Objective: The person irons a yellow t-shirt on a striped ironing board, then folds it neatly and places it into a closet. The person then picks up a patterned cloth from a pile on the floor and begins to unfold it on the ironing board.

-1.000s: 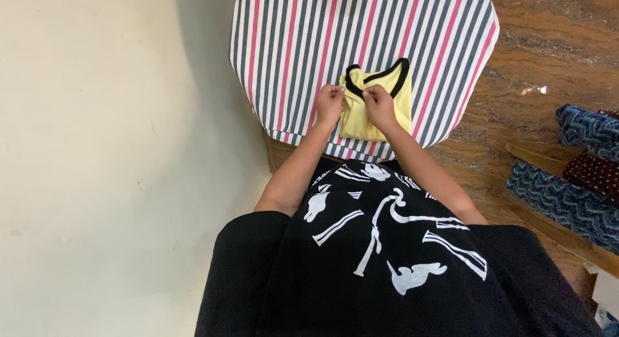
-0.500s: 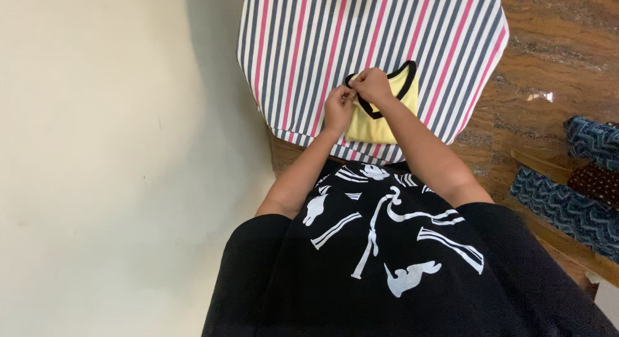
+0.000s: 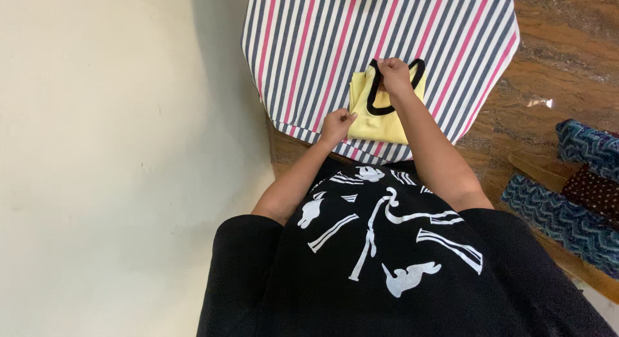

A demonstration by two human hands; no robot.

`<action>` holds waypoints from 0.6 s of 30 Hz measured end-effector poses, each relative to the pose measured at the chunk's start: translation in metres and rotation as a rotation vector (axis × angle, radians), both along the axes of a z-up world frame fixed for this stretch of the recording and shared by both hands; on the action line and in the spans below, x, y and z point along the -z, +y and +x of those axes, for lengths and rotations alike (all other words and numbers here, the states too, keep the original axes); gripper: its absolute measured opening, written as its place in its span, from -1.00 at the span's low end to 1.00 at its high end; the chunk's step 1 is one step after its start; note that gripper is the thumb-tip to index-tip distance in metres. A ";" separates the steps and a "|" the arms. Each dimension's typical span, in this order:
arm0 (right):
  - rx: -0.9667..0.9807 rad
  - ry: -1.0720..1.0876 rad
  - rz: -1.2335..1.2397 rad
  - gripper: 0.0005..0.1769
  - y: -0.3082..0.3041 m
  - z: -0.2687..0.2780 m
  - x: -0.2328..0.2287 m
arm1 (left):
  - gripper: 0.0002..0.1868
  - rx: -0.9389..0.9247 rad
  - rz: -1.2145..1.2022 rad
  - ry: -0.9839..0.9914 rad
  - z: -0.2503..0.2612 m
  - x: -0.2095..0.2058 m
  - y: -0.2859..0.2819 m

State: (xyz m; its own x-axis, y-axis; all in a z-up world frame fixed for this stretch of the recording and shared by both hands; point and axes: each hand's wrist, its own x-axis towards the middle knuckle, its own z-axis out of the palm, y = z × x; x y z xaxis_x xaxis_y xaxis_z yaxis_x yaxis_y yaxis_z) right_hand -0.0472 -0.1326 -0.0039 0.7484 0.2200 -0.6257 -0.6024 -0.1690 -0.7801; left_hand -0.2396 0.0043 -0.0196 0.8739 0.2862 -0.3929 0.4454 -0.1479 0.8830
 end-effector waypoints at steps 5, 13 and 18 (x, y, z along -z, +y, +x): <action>-0.210 -0.299 -0.094 -0.82 0.019 -0.009 -0.003 | -0.62 -0.055 0.016 0.155 -0.013 0.003 -0.007; 0.042 -0.692 -0.284 -0.84 -0.048 -0.005 -0.038 | -0.63 -0.200 0.174 0.021 0.005 0.011 -0.006; 0.062 -0.590 -0.579 -0.66 -0.128 -0.051 -0.044 | -0.38 -0.122 0.141 0.046 0.035 -0.001 0.000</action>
